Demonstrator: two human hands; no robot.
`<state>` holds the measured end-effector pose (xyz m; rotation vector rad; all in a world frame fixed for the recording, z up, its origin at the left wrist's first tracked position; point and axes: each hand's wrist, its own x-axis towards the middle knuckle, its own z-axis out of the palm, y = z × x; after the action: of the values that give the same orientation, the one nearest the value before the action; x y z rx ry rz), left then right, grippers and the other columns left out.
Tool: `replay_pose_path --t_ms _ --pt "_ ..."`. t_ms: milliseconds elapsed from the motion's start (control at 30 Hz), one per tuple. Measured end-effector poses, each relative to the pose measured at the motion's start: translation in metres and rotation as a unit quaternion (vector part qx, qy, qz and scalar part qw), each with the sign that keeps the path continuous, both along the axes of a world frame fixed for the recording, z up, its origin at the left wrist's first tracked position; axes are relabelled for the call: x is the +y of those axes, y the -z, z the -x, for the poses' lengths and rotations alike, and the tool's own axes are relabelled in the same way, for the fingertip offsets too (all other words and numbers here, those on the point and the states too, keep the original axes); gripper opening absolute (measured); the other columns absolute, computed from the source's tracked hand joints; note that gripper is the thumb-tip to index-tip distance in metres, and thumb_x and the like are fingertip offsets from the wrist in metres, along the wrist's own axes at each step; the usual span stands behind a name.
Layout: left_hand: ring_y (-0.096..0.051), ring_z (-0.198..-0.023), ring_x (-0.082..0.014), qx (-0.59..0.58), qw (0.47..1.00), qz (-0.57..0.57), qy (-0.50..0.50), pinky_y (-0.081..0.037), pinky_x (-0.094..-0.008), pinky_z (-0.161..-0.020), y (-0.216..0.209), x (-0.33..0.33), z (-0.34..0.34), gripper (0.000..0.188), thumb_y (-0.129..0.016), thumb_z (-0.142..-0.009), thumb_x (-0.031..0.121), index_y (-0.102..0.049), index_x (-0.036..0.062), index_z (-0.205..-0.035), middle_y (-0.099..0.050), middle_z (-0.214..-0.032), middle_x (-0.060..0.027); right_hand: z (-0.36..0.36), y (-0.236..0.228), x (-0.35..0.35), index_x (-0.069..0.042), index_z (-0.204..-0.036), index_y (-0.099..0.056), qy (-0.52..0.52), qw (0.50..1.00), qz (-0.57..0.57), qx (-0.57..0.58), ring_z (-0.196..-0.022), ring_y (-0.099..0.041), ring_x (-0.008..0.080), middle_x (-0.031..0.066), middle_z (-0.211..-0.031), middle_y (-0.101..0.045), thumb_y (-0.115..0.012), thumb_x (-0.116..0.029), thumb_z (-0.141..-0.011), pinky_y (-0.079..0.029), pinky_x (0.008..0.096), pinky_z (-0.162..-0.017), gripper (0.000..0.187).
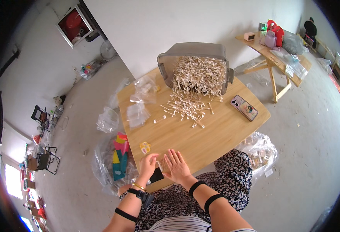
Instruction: Sorting cotton swabs into small plastic zip-top bags.
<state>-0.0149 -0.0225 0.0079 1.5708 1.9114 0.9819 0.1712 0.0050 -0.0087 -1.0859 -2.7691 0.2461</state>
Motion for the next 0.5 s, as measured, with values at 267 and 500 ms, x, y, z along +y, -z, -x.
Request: replay_pose_path --t_ms 267,500 --pt "-0.052 -0.119 -0.0322 0.227 0.966 0.010 -0.126 -0.035 -0.0485 -0.102 -0.009 -0.084 0.019 0.031 -0.060 -0.092 0.020 -0.059 0.0117 -0.122 -0.058 -0.126 -0.0097 -0.001 0.005 0.002 -0.004 -0.155 -0.025 -0.002 1.000 -0.009 -0.023 -0.152 -0.012 0.0314 0.0169 -0.162 -0.020 -0.044 -0.068 -0.092 -0.006 0.0462 -0.124 0.092" --pt "-0.025 -0.146 -0.0381 0.277 0.959 0.060 -0.014 -0.013 -0.0546 -0.119 0.013 -0.070 -0.019 0.067 -0.044 -0.100 0.044 -0.033 -0.0019 -0.147 -0.034 -0.153 -0.0222 -0.001 0.005 0.002 -0.004 -0.154 -0.027 0.000 1.000 -0.003 0.000 -0.152 -0.012 0.0309 0.0181 -0.162 -0.020 -0.045 -0.065 -0.091 -0.007 0.0469 -0.124 0.090"
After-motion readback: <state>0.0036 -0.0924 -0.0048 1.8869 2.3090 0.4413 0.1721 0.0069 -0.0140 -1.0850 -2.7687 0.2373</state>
